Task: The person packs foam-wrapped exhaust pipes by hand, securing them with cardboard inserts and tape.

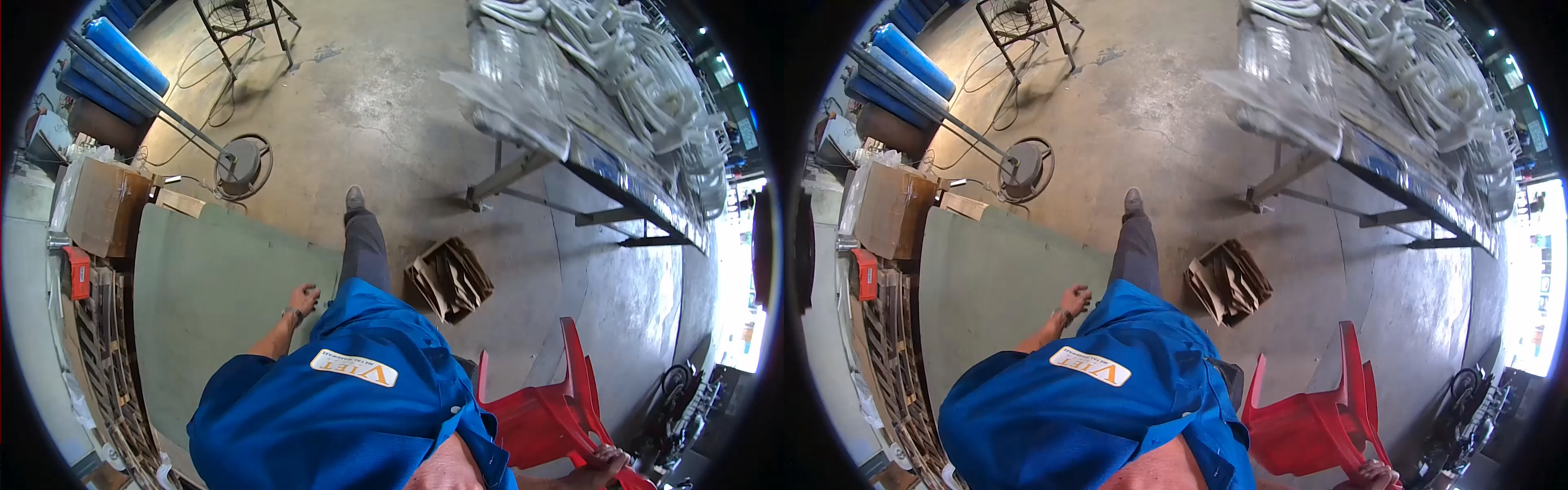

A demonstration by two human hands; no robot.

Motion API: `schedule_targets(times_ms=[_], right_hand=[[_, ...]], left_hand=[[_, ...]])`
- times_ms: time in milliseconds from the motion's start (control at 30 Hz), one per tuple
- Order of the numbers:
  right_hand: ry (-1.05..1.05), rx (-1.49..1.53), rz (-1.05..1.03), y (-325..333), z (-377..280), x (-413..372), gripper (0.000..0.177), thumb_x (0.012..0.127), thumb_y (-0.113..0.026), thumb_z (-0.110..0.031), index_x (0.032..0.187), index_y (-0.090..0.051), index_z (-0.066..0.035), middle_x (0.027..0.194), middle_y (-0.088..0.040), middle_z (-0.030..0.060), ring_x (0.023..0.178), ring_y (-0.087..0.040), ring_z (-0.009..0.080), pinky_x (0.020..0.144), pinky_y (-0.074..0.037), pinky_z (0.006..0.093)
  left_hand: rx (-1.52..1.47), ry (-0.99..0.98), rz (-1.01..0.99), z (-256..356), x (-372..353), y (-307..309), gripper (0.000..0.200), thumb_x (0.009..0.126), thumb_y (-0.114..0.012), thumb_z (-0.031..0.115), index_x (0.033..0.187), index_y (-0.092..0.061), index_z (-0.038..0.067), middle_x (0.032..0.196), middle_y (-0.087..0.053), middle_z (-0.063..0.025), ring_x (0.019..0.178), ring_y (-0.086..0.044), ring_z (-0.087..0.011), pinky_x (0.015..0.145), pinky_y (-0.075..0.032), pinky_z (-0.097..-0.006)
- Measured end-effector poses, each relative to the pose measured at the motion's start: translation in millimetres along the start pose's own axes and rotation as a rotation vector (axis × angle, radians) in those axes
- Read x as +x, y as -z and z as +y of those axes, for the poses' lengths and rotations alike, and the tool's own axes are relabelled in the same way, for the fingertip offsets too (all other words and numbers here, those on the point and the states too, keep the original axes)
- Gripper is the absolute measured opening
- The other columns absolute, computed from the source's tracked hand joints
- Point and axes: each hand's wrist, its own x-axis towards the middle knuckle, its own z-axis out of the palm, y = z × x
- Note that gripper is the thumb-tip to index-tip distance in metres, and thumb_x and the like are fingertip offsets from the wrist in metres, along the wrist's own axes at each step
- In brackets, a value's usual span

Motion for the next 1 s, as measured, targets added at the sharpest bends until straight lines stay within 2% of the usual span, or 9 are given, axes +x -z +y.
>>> schedule_targets(times_ms=[33,67,100,200,333,533,833,900,1000], right_hand=[[0.029,0.054,-0.189,29.1,18.6,7.2,0.036,0.091,-0.065,-0.03,0.104,-0.039,-0.008,0.082,-0.05,0.0131,0.073,-0.052,0.0211,0.074,-0.041,0.0419],[0.063,0.109,-0.372,35.1,36.0,8.6,0.066,0.088,-0.067,-0.032,0.14,-0.036,-0.004,0.102,-0.065,0.0268,0.092,-0.067,0.0308,0.092,-0.047,0.0567],[0.083,-0.039,-0.426,-33.7,-40.7,24.3,0.066,0.088,-0.067,-0.032,0.14,-0.036,-0.004,0.102,-0.065,0.0268,0.092,-0.067,0.0308,0.092,-0.047,0.0567],[0.065,0.065,-0.401,-124.7,9.5,7.0,0.059,0.088,-0.067,-0.032,0.134,-0.042,-0.005,0.1,-0.067,0.0251,0.09,-0.067,0.0308,0.09,-0.048,0.0553],[-0.004,0.089,-0.417,-300.8,3.3,-21.4,0.051,0.087,-0.069,-0.033,0.126,-0.049,-0.007,0.098,-0.068,0.0227,0.088,-0.067,0.0309,0.088,-0.05,0.0535],[-0.129,0.058,-0.383,-474.1,-38.9,-79.7,0.04,0.085,-0.07,-0.035,0.114,-0.06,-0.009,0.094,-0.071,0.0192,0.085,-0.068,0.031,0.084,-0.052,0.0507],[-0.184,0.06,-0.261,-575.3,-79.8,-130.9,0.029,0.087,-0.07,-0.03,0.099,-0.072,-0.005,0.091,-0.074,0.0152,0.084,-0.069,0.029,0.079,-0.056,0.044],[-0.198,-0.171,0.008,-642.5,-91.9,-145.2,0.038,0.093,-0.062,-0.026,0.068,-0.038,-0.012,0.064,-0.034,-0.0006,0.057,-0.037,0.0112,0.057,-0.035,0.0268],[-0.241,-0.131,0.061,-675.8,-91.8,-154.9,0.036,0.092,-0.062,-0.024,0.07,-0.037,-0.011,0.065,-0.033,-0.0007,0.057,-0.036,0.0113,0.058,-0.035,0.0259]], left_hand=[[-0.038,-0.091,0.017,23.1,16.5,7.6,0.048,0.087,-0.071,0.028,0.128,-0.061,0.005,0.096,-0.071,-0.0106,0.078,-0.068,-0.0178,0.066,-0.057,-0.0343],[-0.073,-0.187,0.035,50.6,30.4,16.1,0.049,0.087,-0.071,0.029,0.128,-0.06,0.003,0.097,-0.071,-0.0105,0.078,-0.068,-0.0168,0.063,-0.056,-0.0357],[-0.11,-0.069,-0.064,56.5,49.4,-3.5,0.049,0.087,-0.071,0.029,0.128,-0.06,0.003,0.097,-0.071,-0.0105,0.078,-0.068,-0.0168,0.063,-0.056,-0.0357],[-0.134,-0.269,0.087,188.5,159.7,80.0,0.045,0.089,-0.07,0.027,0.124,-0.062,0.001,0.089,-0.068,-0.0085,0.072,-0.064,-0.0144,0.06,-0.054,-0.0309],[-0.196,-0.128,0.034,283.3,267.9,154.2,0.039,0.092,-0.067,0.019,0.128,-0.057,0.006,0.087,-0.064,-0.0045,0.069,-0.059,-0.0118,0.057,-0.05,-0.0286],[0.073,-0.298,0.058,401.9,353.3,255.5,0.044,0.09,-0.068,0.022,0.128,-0.059,0.001,0.085,-0.066,-0.0074,0.067,-0.059,-0.0133,0.058,-0.048,-0.0288],[0.102,-0.171,-0.209,536.6,427.8,193.7,0.048,0.088,-0.071,0.021,0.129,-0.058,0.0,0.086,-0.066,-0.0085,0.066,-0.059,-0.0135,0.054,-0.049,-0.0293],[0.153,-0.17,-0.326,571.4,448.5,165.6,0.047,0.089,-0.071,0.021,0.129,-0.057,0.001,0.089,-0.066,-0.0074,0.072,-0.06,-0.0133,0.057,-0.051,-0.0279],[0.31,-0.264,-0.437,640.6,483.4,134.6,0.046,0.091,-0.07,0.023,0.129,-0.058,0.002,0.092,-0.068,-0.0091,0.073,-0.062,-0.0147,0.059,-0.053,-0.0296]])
